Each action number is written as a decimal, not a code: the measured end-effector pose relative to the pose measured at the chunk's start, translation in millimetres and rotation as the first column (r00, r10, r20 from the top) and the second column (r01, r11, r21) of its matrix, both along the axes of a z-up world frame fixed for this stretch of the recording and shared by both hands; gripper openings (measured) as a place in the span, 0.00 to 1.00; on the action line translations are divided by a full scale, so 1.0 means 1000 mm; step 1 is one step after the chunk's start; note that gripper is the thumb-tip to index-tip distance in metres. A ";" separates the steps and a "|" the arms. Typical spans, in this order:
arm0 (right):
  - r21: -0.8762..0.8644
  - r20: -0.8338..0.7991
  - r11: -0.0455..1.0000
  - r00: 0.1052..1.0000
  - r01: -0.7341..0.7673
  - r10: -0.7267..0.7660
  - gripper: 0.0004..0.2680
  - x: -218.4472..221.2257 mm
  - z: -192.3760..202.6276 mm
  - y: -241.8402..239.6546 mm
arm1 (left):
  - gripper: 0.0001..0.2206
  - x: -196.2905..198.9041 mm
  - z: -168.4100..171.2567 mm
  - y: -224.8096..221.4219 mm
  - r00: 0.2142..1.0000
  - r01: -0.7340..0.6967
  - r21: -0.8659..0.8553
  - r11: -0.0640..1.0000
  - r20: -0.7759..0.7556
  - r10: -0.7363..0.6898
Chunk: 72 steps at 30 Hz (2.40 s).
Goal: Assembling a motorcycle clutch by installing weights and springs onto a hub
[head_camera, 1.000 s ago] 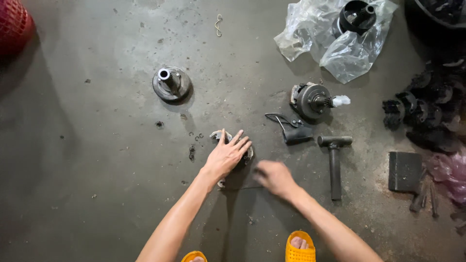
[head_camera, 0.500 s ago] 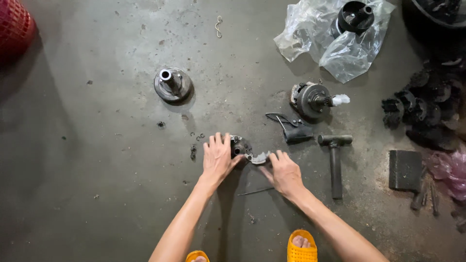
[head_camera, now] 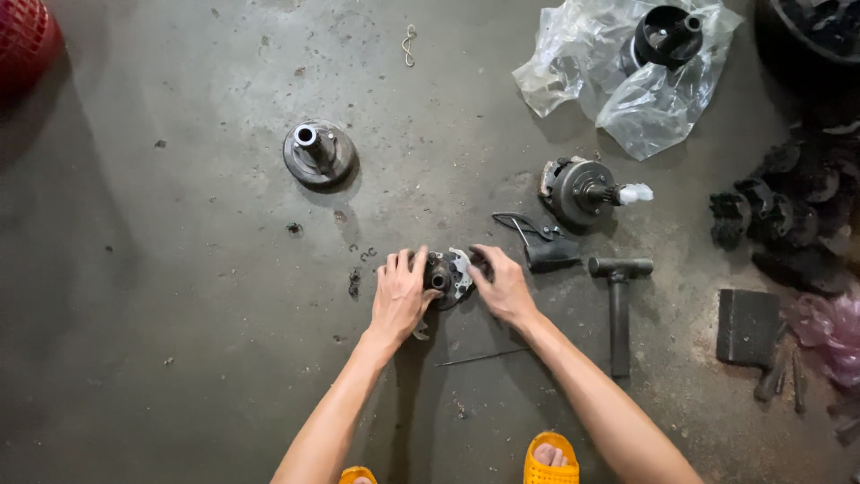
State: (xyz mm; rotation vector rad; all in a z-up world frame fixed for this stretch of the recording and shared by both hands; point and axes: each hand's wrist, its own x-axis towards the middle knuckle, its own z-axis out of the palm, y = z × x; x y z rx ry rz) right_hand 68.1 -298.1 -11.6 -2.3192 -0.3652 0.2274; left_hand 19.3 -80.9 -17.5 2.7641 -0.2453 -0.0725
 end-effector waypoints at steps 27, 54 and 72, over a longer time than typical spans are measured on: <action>-0.388 0.165 0.898 0.944 -0.205 0.287 0.06 0.010 -0.006 0.023 | 0.37 0.001 -0.005 0.000 1.000 -0.019 -0.056 0.998 -0.025 0.017; 0.134 -0.129 0.989 0.991 0.062 -0.045 0.15 0.020 0.026 0.001 | 0.52 0.016 0.047 0.024 0.961 0.218 0.051 0.975 -0.186 -0.206; -0.315 0.093 0.919 0.956 -0.236 0.277 0.10 0.006 -0.028 0.001 | 0.55 -0.004 0.017 0.004 0.978 0.082 0.130 0.988 -0.199 -0.055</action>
